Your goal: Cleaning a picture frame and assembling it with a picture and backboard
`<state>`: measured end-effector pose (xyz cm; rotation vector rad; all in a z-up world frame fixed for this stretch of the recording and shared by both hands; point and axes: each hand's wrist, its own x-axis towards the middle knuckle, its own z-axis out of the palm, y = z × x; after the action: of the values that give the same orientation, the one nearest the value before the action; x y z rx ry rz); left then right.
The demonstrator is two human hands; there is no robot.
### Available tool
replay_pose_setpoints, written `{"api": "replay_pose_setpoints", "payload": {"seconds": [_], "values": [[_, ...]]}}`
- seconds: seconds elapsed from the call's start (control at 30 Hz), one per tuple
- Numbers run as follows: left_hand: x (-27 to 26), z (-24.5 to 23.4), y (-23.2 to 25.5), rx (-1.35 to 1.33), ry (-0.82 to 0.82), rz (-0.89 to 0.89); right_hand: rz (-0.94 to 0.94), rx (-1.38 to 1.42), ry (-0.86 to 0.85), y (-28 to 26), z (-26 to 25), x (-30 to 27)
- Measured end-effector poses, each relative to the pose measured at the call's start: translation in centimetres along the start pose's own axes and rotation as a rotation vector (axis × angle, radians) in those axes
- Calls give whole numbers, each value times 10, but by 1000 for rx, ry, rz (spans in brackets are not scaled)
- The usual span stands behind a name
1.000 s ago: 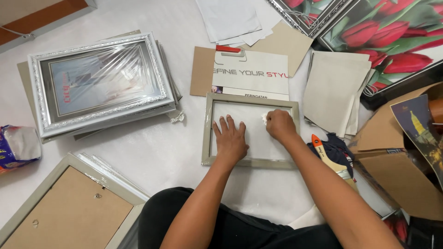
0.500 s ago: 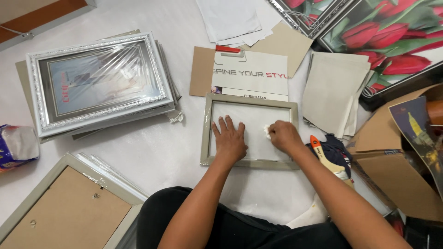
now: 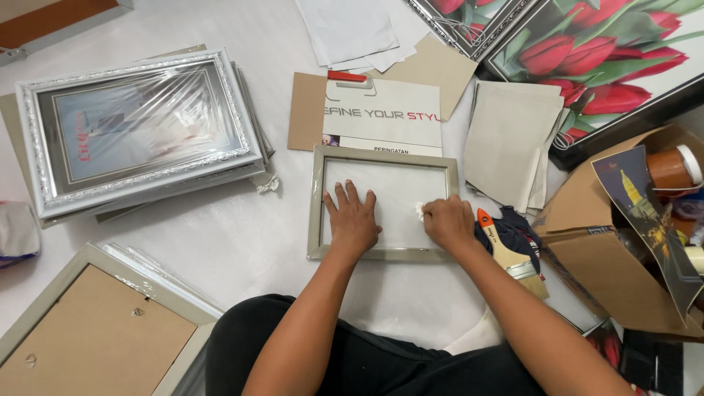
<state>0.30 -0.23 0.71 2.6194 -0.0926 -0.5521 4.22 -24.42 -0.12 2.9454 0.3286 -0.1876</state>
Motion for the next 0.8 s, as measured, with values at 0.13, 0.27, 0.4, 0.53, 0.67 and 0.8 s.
{"api": "replay_pose_setpoints", "payload": {"seconds": [0.13,0.27,0.4,0.53,0.67,0.8], "values": [[0,-7,2,-3,-3,-3,37,-10,12,13,-8,57],[1,-9,3,-15,-18,-5,104,26,28,24,3,99],[6,-3,3,-5,-10,3,68,100,12,25,-5,104],[2,-4,1,-20,-5,-2,9,122,-27,10,-26,56],[2,0,0,-14,-3,-1,-34,57,-115,3,-25,1],[2,4,-1,-1,13,-1,-70,9,-146,-8,-24,-53]]}}
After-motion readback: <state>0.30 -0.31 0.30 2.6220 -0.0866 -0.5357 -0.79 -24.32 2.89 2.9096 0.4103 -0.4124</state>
